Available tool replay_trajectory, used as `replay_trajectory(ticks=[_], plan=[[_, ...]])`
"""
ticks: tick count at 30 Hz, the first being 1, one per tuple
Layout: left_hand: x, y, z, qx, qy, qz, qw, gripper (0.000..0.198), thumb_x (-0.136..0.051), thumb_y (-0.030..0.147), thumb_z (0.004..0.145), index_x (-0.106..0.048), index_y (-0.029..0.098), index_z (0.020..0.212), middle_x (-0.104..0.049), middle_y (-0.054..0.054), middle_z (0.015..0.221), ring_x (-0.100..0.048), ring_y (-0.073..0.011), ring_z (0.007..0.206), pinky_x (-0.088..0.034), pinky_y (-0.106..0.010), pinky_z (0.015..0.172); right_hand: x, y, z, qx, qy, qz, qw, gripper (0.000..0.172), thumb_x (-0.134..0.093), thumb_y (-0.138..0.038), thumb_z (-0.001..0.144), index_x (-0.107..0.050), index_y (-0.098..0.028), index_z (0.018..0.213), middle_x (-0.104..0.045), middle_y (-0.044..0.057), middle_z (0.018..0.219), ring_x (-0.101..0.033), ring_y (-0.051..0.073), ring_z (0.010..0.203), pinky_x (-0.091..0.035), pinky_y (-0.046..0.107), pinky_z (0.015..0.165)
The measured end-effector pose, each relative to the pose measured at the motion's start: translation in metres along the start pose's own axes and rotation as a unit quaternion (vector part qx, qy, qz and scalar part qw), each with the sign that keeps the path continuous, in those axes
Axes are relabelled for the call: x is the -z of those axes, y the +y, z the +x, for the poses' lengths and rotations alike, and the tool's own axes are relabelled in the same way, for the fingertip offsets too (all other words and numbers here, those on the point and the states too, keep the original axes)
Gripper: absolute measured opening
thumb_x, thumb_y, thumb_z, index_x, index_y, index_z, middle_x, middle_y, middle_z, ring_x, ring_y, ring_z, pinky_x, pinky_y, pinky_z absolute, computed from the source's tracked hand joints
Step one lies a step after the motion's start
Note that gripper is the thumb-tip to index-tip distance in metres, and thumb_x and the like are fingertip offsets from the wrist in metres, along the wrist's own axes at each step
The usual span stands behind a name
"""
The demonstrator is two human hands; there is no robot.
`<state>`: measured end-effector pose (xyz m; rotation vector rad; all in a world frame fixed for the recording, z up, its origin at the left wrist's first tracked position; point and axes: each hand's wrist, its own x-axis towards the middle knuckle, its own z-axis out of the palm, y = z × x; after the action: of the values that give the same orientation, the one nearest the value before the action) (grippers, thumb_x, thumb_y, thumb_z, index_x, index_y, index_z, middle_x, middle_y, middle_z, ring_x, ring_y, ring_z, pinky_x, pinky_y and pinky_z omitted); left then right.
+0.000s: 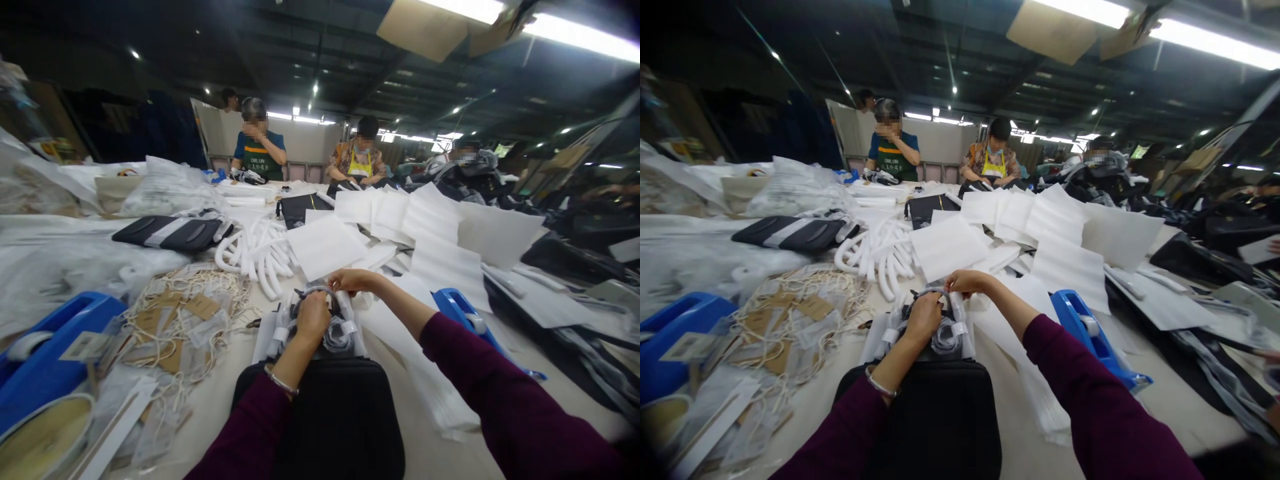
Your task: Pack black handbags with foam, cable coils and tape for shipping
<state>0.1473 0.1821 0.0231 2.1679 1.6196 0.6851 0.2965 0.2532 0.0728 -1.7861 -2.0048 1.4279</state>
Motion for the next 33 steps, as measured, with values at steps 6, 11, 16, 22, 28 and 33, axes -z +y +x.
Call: replay_trajectory(ticks=[6, 11, 16, 22, 28, 33], plan=[[0.004, 0.003, 0.001, 0.030, -0.010, -0.033, 0.999, 0.025, -0.050, 0.015, 0.083, -0.071, 0.020, 0.093, -0.073, -0.010, 0.094, -0.066, -0.0241, 0.096, -0.048, -0.032, 0.085, 0.015, -0.005, 0.000, 0.012, -0.117, 0.000, 0.993, 0.022, -0.055, -0.005, 0.062, -0.057, -0.015, 0.081, -0.052, -0.007, 0.053, -0.041, 0.005, 0.039, -0.031, 0.014, 0.039], [0.007, 0.003, 0.000, 0.029, 0.000, -0.047, 0.998, 0.025, -0.050, 0.019, 0.083, -0.074, 0.021, 0.088, -0.074, -0.009, 0.091, -0.067, -0.0244, 0.090, -0.048, -0.031, 0.079, 0.016, -0.007, 0.004, 0.027, -0.119, -0.008, 0.992, 0.024, -0.057, -0.007, 0.060, -0.055, -0.016, 0.082, -0.053, -0.007, 0.053, -0.045, 0.006, 0.041, -0.034, 0.016, 0.040], [0.007, 0.003, -0.001, 0.021, 0.008, -0.051, 0.998, 0.027, -0.048, 0.018, 0.083, -0.075, 0.022, 0.084, -0.074, -0.008, 0.086, -0.067, -0.0234, 0.086, -0.047, -0.030, 0.077, 0.011, -0.006, 0.011, 0.009, -0.070, -0.029, 0.997, 0.023, -0.059, -0.007, 0.060, -0.052, -0.017, 0.080, -0.047, -0.008, 0.044, -0.046, 0.009, 0.039, -0.037, 0.019, 0.042], [0.005, 0.003, -0.001, 0.029, 0.022, -0.047, 0.998, 0.023, -0.052, 0.018, 0.082, -0.075, 0.021, 0.086, -0.075, -0.009, 0.089, -0.067, -0.0234, 0.089, -0.047, -0.030, 0.077, 0.004, -0.005, 0.017, -0.020, -0.036, -0.064, 0.997, 0.021, -0.061, -0.007, 0.059, -0.056, -0.016, 0.077, -0.048, -0.007, 0.045, -0.047, 0.011, 0.042, -0.036, 0.021, 0.045], [0.006, 0.006, -0.003, 0.041, 0.027, -0.029, 0.998, 0.023, -0.054, 0.019, 0.081, -0.075, 0.022, 0.088, -0.075, -0.008, 0.090, -0.068, -0.0229, 0.089, -0.048, -0.029, 0.077, -0.002, -0.004, 0.021, -0.015, -0.027, -0.069, 0.997, 0.017, -0.057, -0.006, 0.057, -0.056, -0.016, 0.071, -0.043, -0.008, 0.045, -0.042, 0.008, 0.044, -0.028, 0.020, 0.045], [0.005, 0.010, -0.006, 0.063, 0.040, 0.002, 0.997, 0.026, -0.049, 0.020, 0.084, -0.074, 0.021, 0.086, -0.074, -0.011, 0.088, -0.068, -0.0256, 0.087, -0.048, -0.033, 0.078, 0.000, 0.000, 0.021, 0.002, -0.047, -0.051, 0.998, 0.014, -0.057, -0.009, 0.057, -0.056, -0.016, 0.069, -0.048, -0.007, 0.048, -0.042, 0.008, 0.046, -0.027, 0.020, 0.046]])
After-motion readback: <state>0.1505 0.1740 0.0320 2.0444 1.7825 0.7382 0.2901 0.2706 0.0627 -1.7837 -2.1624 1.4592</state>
